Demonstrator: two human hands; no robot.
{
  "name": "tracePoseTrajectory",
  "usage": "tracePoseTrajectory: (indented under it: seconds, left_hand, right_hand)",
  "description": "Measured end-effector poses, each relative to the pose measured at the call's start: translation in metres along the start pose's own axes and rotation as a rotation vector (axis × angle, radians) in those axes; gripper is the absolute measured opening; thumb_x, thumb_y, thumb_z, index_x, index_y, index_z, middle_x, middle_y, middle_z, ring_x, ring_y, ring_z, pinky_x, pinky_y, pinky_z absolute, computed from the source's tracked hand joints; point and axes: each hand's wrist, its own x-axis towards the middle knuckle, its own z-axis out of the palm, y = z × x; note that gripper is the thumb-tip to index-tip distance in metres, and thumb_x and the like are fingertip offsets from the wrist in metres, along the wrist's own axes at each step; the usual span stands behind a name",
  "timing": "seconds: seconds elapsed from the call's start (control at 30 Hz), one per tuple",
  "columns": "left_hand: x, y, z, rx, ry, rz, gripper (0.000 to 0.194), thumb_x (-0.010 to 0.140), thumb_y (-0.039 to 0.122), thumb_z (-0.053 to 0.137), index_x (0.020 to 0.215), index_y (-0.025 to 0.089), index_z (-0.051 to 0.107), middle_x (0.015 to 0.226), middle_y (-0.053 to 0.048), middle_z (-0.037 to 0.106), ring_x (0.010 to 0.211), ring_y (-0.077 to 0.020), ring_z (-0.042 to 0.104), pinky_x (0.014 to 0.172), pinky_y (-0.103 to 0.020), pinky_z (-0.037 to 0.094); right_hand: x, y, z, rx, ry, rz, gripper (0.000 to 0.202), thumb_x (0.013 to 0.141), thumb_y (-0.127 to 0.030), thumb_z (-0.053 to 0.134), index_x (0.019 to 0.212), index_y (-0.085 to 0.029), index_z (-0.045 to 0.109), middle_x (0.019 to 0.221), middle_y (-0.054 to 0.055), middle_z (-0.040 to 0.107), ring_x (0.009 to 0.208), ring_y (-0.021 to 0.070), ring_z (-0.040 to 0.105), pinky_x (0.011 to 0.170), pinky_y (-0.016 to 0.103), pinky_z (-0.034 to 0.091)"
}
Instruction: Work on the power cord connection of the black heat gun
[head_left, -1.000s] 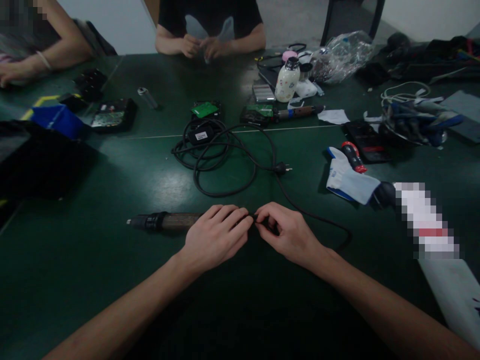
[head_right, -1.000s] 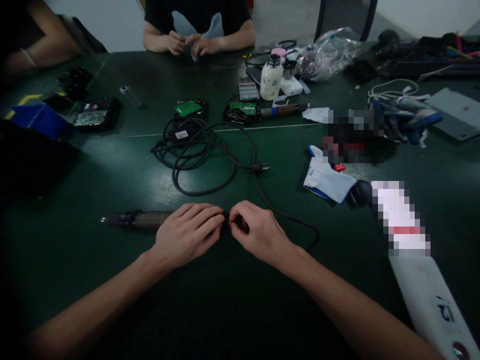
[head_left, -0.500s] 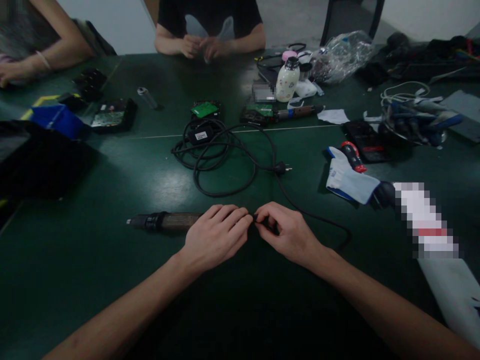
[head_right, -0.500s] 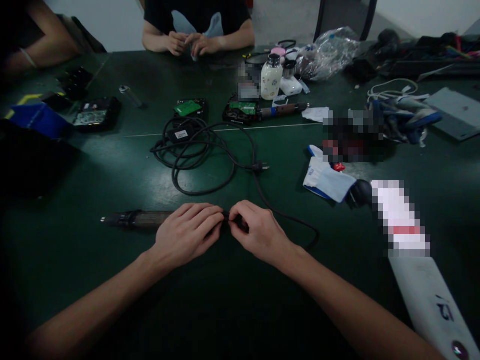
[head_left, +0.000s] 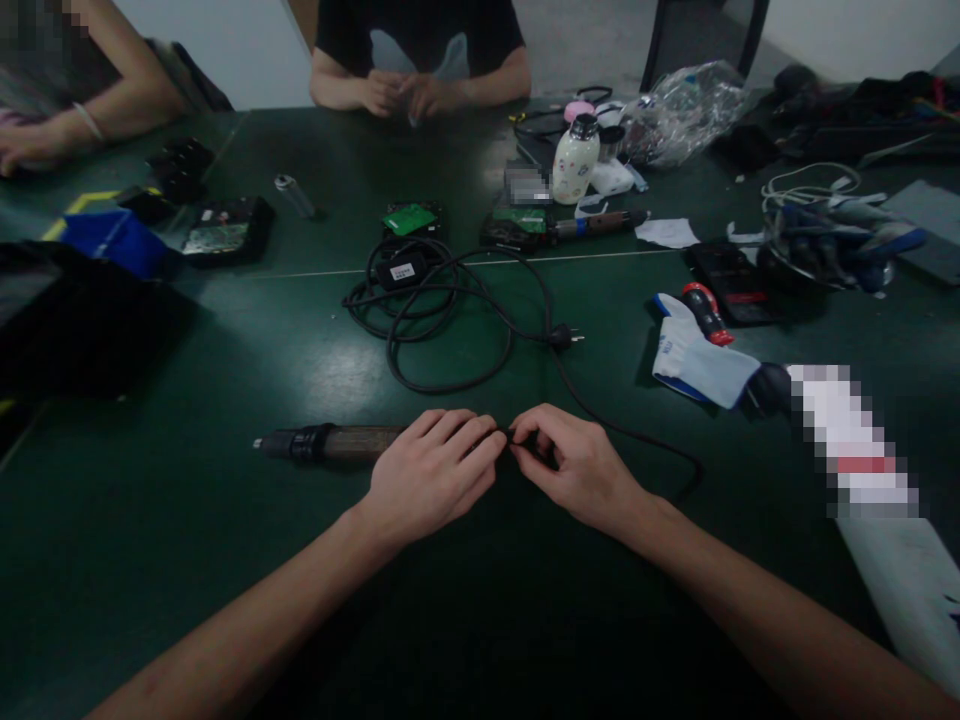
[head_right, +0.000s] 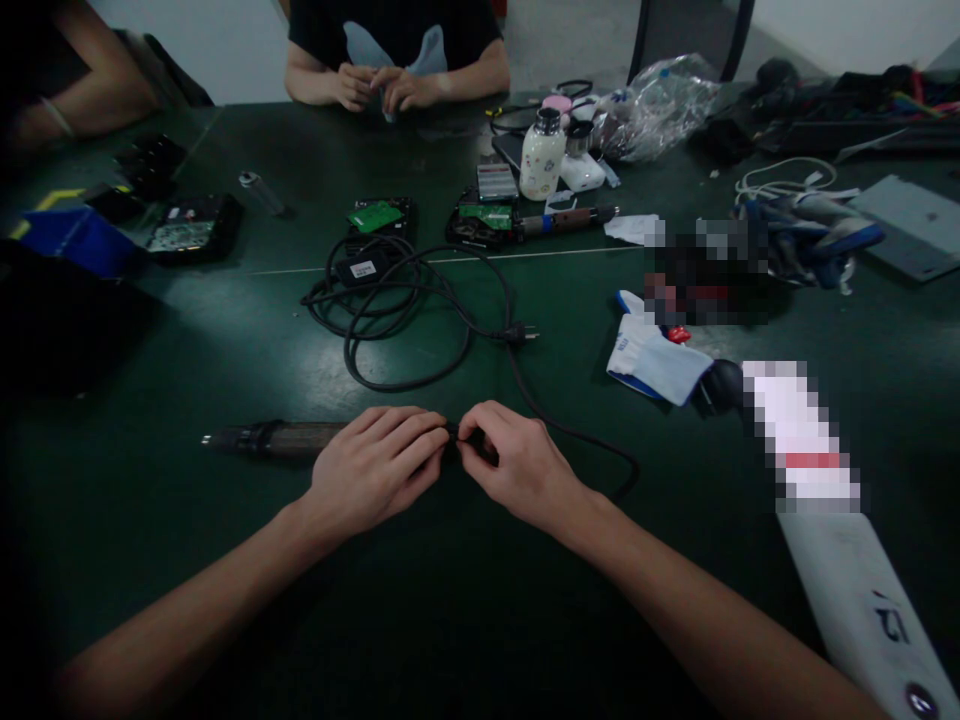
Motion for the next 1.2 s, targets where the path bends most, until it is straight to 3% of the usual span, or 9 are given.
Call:
tracePoseTrajectory:
  seconds: [1.2]
  left_hand:
    - [0.0005, 0.0009, 0.0011, -0.020, 0.029, -0.018, 0.017, 0.101, 0.024, 0.059, 0.116, 0.018, 0.064, 0.122, -0.004, 0.072, 0.112, -0.0230, 0.068, 0.095, -0.041, 0.051]
  right_hand:
    - [-0.0004, 0.0037, 0.0022, -0.019, 0.010, -0.041, 0.017, 0.091, -0.008, 0.064, 0.101, -0.021, 0.060, 0.101, 0.002, 0.064, 0.076, 0.0136, 0.058, 0.065, 0.028, 0.046]
